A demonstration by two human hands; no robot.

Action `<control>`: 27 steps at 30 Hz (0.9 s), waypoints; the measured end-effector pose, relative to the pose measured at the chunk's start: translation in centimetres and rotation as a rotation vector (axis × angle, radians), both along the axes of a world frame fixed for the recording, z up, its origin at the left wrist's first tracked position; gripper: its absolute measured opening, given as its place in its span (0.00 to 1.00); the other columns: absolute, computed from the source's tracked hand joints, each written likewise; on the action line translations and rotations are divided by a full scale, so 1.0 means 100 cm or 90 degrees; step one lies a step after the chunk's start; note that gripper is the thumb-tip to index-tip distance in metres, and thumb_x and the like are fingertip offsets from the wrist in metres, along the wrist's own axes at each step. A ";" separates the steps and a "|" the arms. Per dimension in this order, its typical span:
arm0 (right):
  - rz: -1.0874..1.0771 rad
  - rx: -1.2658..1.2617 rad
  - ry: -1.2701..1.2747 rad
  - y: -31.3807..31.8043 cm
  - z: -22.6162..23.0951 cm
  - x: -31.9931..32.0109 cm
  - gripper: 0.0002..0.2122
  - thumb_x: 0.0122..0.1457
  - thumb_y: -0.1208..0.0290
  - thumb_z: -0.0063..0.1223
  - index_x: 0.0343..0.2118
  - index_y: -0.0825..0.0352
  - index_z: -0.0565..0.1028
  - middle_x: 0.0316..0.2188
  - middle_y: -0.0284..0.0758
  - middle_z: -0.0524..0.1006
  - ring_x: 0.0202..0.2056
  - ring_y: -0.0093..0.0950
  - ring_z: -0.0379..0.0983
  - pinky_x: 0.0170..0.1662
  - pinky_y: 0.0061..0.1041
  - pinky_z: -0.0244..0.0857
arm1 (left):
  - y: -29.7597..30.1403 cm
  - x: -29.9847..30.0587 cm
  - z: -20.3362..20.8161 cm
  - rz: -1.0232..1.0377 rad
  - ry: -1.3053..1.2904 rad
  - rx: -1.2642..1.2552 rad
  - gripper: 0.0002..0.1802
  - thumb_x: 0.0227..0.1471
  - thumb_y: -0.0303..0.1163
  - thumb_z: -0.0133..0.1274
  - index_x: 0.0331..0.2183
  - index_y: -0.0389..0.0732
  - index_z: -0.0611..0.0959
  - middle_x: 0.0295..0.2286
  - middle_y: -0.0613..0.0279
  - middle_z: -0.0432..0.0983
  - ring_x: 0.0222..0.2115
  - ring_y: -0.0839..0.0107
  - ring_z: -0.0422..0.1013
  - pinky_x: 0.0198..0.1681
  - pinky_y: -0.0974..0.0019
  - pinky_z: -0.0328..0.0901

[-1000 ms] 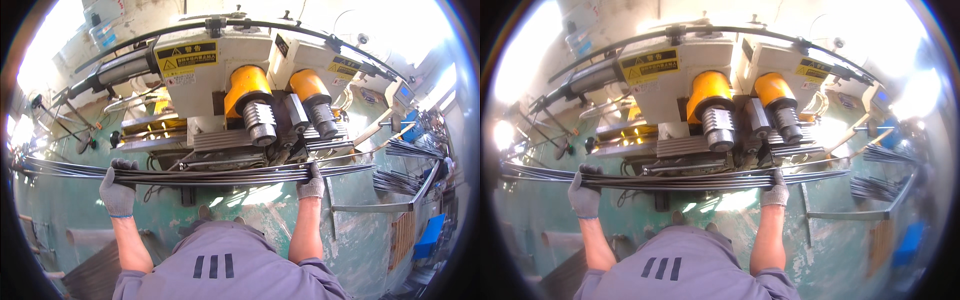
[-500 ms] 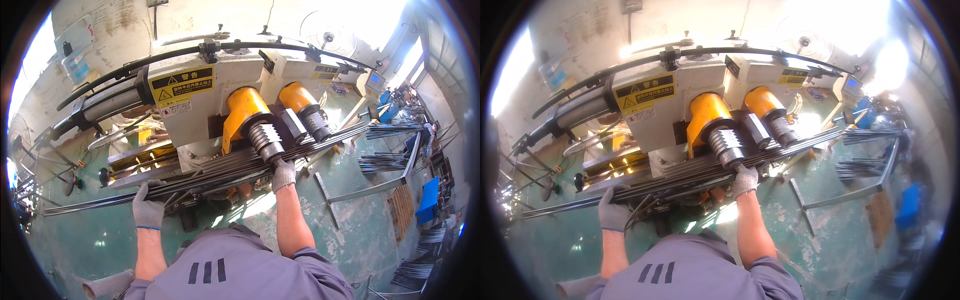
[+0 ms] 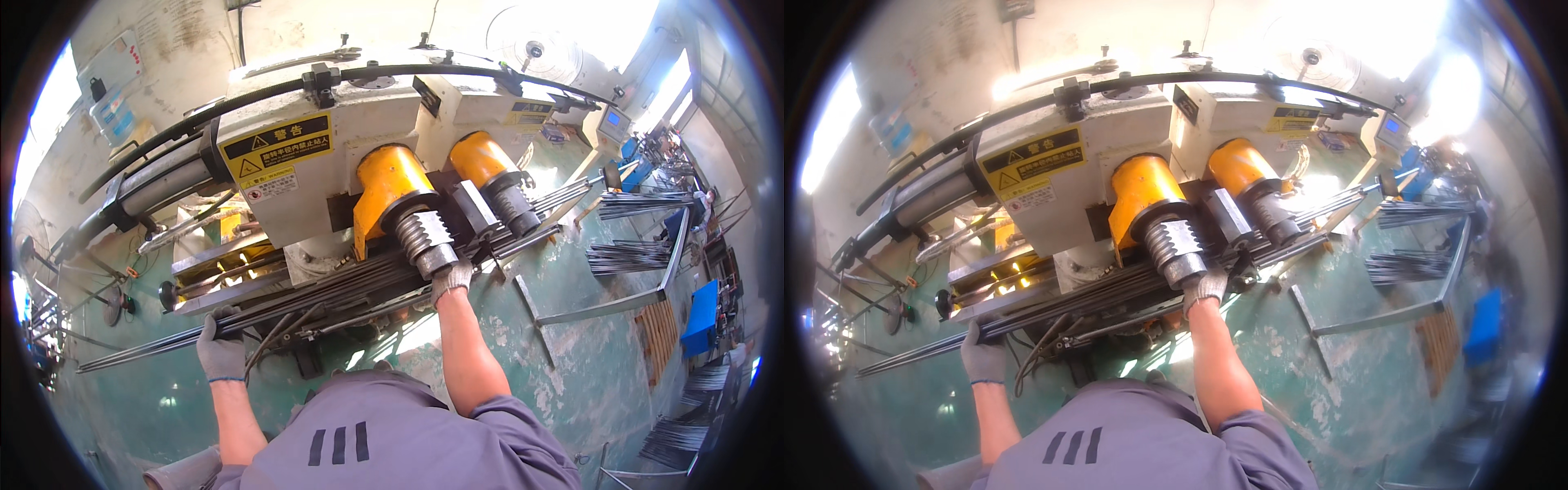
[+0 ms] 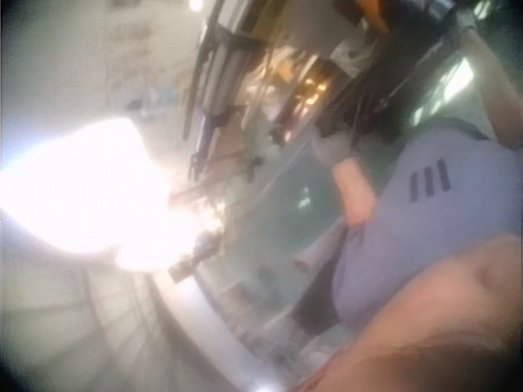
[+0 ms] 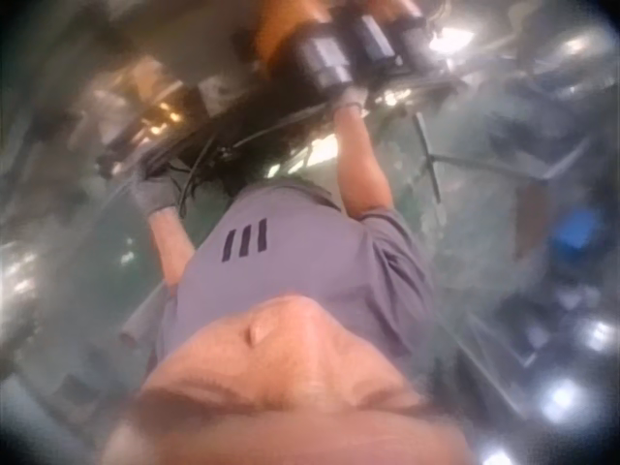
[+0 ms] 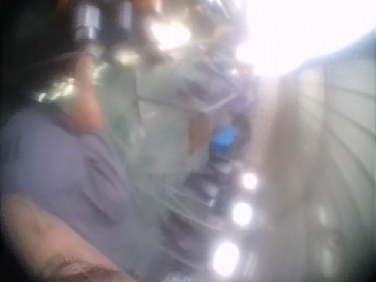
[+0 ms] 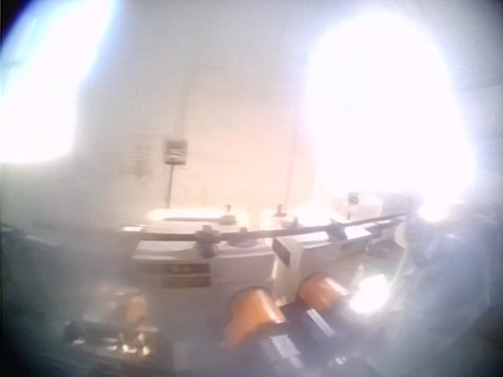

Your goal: The person feeds metal bars into a bending machine, activates the bend, and then stacks the bent bars on the floor before repeating the process.

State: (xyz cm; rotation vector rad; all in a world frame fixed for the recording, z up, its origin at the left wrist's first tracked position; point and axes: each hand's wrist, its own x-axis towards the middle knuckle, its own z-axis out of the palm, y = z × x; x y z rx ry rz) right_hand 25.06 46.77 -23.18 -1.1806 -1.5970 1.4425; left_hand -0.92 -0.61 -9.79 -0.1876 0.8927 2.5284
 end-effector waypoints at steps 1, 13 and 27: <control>0.036 -0.036 0.002 -0.018 0.037 -0.013 0.23 0.76 0.67 0.29 0.67 0.65 0.69 0.65 0.36 0.74 0.65 0.33 0.70 0.67 0.38 0.64 | 0.001 0.003 -0.004 0.012 -0.004 0.016 0.13 0.70 0.34 0.51 0.44 0.32 0.81 0.41 0.49 0.83 0.48 0.51 0.78 0.61 0.43 0.71; 0.111 0.249 -0.386 0.011 0.005 0.010 0.20 0.75 0.62 0.35 0.62 0.59 0.75 0.61 0.35 0.78 0.61 0.32 0.75 0.61 0.33 0.69 | 0.028 0.019 0.000 -0.053 -0.027 0.033 0.18 0.72 0.42 0.51 0.46 0.34 0.80 0.45 0.48 0.82 0.50 0.51 0.77 0.61 0.46 0.71; -0.127 -0.269 0.312 -0.059 0.136 -0.003 0.22 0.75 0.65 0.31 0.62 0.68 0.72 0.55 0.39 0.79 0.54 0.33 0.77 0.59 0.37 0.70 | 0.016 0.004 0.000 0.132 -0.097 -0.145 0.16 0.67 0.43 0.60 0.40 0.39 0.81 0.33 0.58 0.80 0.36 0.61 0.79 0.45 0.54 0.77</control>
